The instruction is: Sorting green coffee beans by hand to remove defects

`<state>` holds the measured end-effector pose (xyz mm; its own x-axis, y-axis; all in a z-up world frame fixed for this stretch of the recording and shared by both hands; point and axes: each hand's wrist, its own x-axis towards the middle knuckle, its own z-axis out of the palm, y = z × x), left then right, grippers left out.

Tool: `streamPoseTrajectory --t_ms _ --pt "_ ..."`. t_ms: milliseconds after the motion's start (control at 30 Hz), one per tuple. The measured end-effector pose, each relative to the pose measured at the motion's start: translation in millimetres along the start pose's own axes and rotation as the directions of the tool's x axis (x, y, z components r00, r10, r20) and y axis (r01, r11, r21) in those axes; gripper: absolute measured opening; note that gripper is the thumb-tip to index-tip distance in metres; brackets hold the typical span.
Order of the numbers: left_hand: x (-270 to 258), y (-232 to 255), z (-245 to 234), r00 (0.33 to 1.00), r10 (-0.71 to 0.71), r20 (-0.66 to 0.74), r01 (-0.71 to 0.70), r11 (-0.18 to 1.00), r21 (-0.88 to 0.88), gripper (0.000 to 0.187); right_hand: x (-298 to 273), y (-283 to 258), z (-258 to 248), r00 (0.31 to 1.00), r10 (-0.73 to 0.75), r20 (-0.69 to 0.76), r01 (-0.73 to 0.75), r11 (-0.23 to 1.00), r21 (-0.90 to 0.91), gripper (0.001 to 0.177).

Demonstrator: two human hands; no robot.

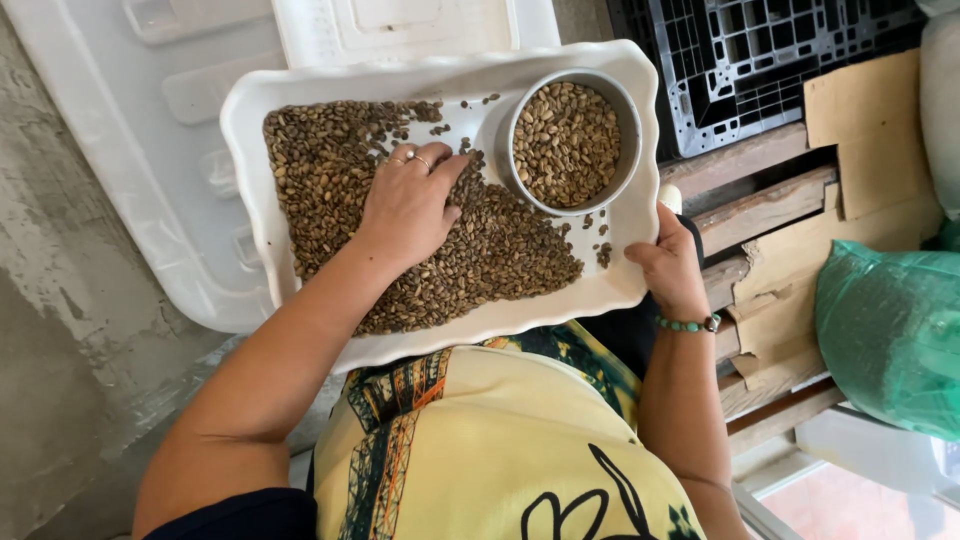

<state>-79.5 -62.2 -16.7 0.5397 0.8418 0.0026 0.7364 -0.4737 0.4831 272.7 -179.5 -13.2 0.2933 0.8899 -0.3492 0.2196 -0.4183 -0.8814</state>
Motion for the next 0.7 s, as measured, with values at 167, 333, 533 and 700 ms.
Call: streamPoseTrajectory --t_ms 167,333,533,700 --pt "-6 3 15 0.995 0.102 -0.013 -0.103 0.990 -0.101 0.060 3 -2 2 0.999 -0.031 -0.011 0.030 0.999 -0.034 0.079" --pt "-1 1 15 0.996 0.078 0.042 -0.063 0.960 -0.272 0.049 -2 -12 2 0.998 -0.062 -0.024 0.059 0.995 -0.085 0.077" --pt "9 10 -2 0.973 0.015 0.228 0.075 0.922 -0.379 0.044 -12 -20 24 0.816 -0.576 -0.051 0.459 0.698 -0.550 0.081" --pt "14 14 1 0.937 -0.057 0.345 0.196 0.903 -0.383 0.043 -25 -21 65 0.722 -0.655 0.222 0.637 0.505 -0.582 0.028"
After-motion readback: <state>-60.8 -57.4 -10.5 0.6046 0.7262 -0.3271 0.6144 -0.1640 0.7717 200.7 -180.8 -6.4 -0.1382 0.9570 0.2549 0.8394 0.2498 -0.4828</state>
